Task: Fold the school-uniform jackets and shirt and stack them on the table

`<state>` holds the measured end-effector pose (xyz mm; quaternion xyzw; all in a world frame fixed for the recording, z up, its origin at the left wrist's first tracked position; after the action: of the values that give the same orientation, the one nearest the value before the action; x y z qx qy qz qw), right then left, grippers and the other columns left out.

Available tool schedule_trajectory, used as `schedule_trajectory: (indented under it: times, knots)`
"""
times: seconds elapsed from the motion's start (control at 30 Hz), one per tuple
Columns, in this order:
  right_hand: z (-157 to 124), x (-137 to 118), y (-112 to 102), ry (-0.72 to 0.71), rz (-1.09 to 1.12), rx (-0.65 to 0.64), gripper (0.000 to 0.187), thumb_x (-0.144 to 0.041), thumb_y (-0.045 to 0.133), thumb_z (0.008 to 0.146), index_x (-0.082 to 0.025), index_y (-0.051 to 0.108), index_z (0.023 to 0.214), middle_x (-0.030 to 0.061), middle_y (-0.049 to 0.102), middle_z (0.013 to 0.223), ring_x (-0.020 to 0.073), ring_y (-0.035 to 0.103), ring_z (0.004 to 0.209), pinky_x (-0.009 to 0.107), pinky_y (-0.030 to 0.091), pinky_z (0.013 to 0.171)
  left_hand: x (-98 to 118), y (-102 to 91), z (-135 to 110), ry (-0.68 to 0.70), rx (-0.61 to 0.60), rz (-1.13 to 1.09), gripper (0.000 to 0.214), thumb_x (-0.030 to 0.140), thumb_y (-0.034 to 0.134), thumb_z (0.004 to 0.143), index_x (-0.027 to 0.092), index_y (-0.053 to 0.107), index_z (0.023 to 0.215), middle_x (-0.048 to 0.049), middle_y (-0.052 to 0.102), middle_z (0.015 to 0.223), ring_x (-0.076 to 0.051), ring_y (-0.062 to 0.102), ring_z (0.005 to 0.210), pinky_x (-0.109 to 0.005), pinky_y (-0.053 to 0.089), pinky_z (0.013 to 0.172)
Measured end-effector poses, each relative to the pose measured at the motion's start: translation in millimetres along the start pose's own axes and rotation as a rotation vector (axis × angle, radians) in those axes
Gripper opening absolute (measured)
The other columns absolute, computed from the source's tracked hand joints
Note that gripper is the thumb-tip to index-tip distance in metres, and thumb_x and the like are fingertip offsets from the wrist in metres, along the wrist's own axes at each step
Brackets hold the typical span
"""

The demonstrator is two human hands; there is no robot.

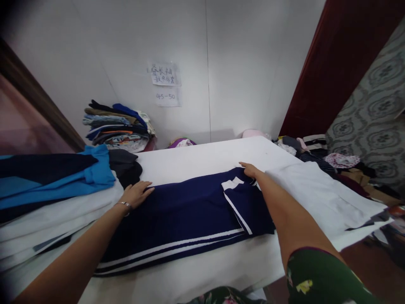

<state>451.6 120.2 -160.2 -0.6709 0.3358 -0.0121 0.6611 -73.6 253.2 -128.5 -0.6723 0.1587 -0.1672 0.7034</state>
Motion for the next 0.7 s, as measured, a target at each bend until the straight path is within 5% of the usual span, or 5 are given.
schedule_trajectory:
  times: [0.13,0.23,0.37,0.57,0.7]
  knots:
    - [7,-4,10,0.002,-0.036,-0.081,0.070,-0.005,0.056,0.057,-0.023,0.062,0.125,0.0060,0.068,0.118,0.0256,0.061,0.106,0.033,0.046,0.091,4,11.2,9,0.005,-0.180,0.074,0.055,0.055,0.039,0.086,0.021,0.059,0.123,-0.0129,0.060,0.130,-0.029,0.052,0.123,-0.050,0.025,0.107]
    - [14,1,4,0.024,-0.063,-0.095,0.047,-0.006,0.060,0.051,-0.025,0.074,0.092,0.0050,0.072,0.100,0.0309,0.058,0.112,0.043,0.039,0.098,6,-4.6,10,0.048,-0.188,0.153,0.056,0.061,0.039,0.082,0.018,0.065,0.107,-0.0143,0.070,0.109,-0.030,0.062,0.105,-0.041,0.039,0.094]
    - [16,15,-11,0.049,0.000,-0.115,0.014,-0.007,0.060,0.047,-0.019,0.064,0.054,0.0040,0.066,0.063,0.0313,0.063,0.096,0.042,0.043,0.089,-10,-27.4,9,-0.046,-0.140,0.110,0.060,0.068,0.039,0.079,0.019,0.062,0.106,-0.0128,0.071,0.099,-0.029,0.066,0.094,-0.034,0.046,0.077]
    - [-9,40,-32,0.005,0.312,-0.024,0.010,-0.022,0.059,0.061,-0.017,0.061,0.069,0.0025,0.066,0.066,0.0183,0.064,0.072,0.026,0.050,0.067,-26,-0.3,18,-0.120,-0.276,0.031,0.066,0.070,0.044,0.075,0.017,0.061,0.110,-0.0149,0.069,0.107,-0.031,0.064,0.100,-0.035,0.047,0.078]
    - [-15,56,-35,0.029,0.395,0.094,0.016,-0.029,0.063,0.064,-0.016,0.059,0.073,0.0042,0.066,0.068,0.0165,0.062,0.065,0.026,0.049,0.061,-22,5.4,31,-0.117,-0.226,0.043,0.064,0.070,0.041,0.076,0.018,0.062,0.107,-0.0148,0.069,0.106,-0.031,0.064,0.099,-0.035,0.047,0.079]
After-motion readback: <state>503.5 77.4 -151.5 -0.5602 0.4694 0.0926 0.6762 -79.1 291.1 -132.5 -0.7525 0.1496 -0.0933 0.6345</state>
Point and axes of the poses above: each hand's wrist, its own z-axis towards the middle knuckle, its own y-axis out of the palm, x = y × z, the point moved 9 cm from there along z, towards the middle knuckle
